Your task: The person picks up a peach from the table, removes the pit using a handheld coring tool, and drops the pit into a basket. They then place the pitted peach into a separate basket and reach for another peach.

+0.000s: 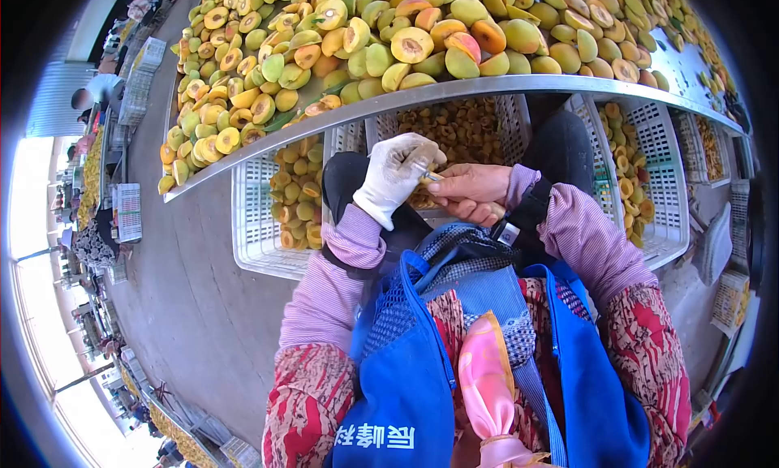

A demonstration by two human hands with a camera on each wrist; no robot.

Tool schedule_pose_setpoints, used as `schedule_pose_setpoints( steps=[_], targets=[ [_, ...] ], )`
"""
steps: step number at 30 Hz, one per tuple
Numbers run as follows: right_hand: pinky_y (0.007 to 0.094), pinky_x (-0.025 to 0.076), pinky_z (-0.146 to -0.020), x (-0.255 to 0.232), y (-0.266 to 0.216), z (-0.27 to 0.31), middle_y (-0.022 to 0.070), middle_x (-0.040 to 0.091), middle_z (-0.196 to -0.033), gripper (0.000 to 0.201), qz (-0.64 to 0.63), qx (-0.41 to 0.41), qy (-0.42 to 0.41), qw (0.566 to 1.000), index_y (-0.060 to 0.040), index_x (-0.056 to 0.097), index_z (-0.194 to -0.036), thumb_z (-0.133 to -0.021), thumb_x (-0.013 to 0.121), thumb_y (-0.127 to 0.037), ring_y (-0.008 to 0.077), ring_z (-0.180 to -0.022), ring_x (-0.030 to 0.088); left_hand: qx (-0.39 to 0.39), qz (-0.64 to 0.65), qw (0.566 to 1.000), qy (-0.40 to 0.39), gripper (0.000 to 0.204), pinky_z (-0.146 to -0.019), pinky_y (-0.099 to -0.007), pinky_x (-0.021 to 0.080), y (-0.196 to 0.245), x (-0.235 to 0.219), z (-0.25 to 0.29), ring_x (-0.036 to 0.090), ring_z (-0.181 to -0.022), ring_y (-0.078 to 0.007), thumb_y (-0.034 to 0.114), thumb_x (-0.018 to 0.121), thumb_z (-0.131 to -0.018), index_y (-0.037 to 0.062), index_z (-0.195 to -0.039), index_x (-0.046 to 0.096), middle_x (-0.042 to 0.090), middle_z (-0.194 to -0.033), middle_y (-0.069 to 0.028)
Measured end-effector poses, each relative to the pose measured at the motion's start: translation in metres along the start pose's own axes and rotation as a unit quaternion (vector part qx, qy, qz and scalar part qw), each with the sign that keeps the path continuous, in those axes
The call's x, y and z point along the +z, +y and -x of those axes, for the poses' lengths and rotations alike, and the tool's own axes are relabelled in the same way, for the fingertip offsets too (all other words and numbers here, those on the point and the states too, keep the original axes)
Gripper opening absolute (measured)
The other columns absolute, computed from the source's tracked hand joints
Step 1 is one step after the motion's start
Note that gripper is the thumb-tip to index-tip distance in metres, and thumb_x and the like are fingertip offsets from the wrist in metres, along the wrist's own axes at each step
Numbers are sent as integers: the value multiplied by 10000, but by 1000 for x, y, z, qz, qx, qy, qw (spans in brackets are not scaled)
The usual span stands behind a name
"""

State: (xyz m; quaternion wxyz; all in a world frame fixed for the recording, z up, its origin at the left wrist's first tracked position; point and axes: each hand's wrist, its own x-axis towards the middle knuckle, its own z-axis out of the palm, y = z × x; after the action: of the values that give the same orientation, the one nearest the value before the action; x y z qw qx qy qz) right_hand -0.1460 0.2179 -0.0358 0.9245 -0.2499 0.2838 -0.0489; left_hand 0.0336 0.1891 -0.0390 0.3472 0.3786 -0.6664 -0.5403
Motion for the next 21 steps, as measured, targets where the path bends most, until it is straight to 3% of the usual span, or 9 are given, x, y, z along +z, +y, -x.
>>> schedule_pose_setpoints(
  steps=[2, 5, 7, 11, 15, 17, 18, 20, 21],
  targets=[
    [169, 231, -278, -4, 3, 7, -62, 315, -499, 275, -1, -3, -30, 1000, -139, 430, -772, -922, 449, -369, 14, -340, 275, -44, 79, 993, -69, 332, -673, -247, 441, 4, 2, -1, 552, -718, -111, 305, 573, -861, -20, -811, 622, 606, -768, -62],
    [163, 221, -267, -8, 9, 12, -61, 307, -496, 305, 8, -23, -75, 997, -140, 418, -774, -918, 435, -408, 11, -333, 264, -36, 145, 986, -76, 356, -668, -262, 451, 8, 7, -5, 568, -721, -135, 333, 584, -846, -19, -805, 620, 604, -775, -79],
    [166, 223, -262, -13, 10, 13, -63, 299, -493, 322, -18, -37, -118, 992, -139, 409, -787, -911, 432, -435, 11, -330, 262, -85, 216, 971, -63, 404, -653, -302, 472, 15, 12, -6, 586, -723, -179, 390, 567, -840, -8, -788, 608, 590, -808, -96],
    [161, 219, -257, -14, 20, 13, -60, 308, -495, 329, -54, -105, -140, 983, -114, 403, -817, -909, 441, -427, 6, -326, 257, -72, 283, 956, 1, 428, -637, -325, 479, 15, 26, -5, 586, -694, -222, 433, 557, -836, 19, -727, 563, 566, -784, -109],
    [182, 256, -235, -16, 26, -4, -44, 314, -476, 332, -112, -106, -156, 976, -86, 394, -840, -907, 453, -405, 26, -309, 296, -128, 387, 908, 97, 442, -620, -334, 494, 14, 32, -3, 589, -688, -238, 486, 566, -814, 52, -739, 535, 558, -787, -102],
    [186, 264, -230, -15, 27, -13, -34, 327, -482, 349, -172, -133, -192, 957, -80, 386, -843, -907, 443, -418, 28, -306, 303, -124, 421, 888, 135, 428, -593, -327, 509, 16, 33, -4, 595, -698, -239, 494, 547, -824, 67, -783, 530, 561, -798, -100],
    [161, 248, -247, -14, 25, -16, -51, 322, -497, 331, -194, -127, -260, 937, -94, 387, -837, -919, 422, -413, 13, -331, 298, -127, 422, 887, 137, 428, -593, -327, 509, 17, 32, -4, 595, -698, -239, 494, 547, -824, 67, -783, 530, 561, -798, -100],
    [162, 248, -248, -4, 23, -24, -49, 324, -498, 336, -184, -124, -270, 937, -92, 382, -838, -918, 420, -416, 14, -332, 297, -128, 546, 810, 170, 422, -565, -364, 525, 15, 30, -9, 610, -683, -244, 502, 541, -820, 83, -769, 533, 594, -826, -107],
    [162, 248, -249, -1, 21, -25, -48, 326, -499, 342, -165, -123, -281, 937, -89, 377, -839, -918, 417, -419, 15, -332, 296, -129, 554, 806, 163, 393, -569, -380, 531, 14, 23, -10, 617, -714, -250, 491, 527, -834, 104, -769, 540, 603, -830, -102]
  ],
)
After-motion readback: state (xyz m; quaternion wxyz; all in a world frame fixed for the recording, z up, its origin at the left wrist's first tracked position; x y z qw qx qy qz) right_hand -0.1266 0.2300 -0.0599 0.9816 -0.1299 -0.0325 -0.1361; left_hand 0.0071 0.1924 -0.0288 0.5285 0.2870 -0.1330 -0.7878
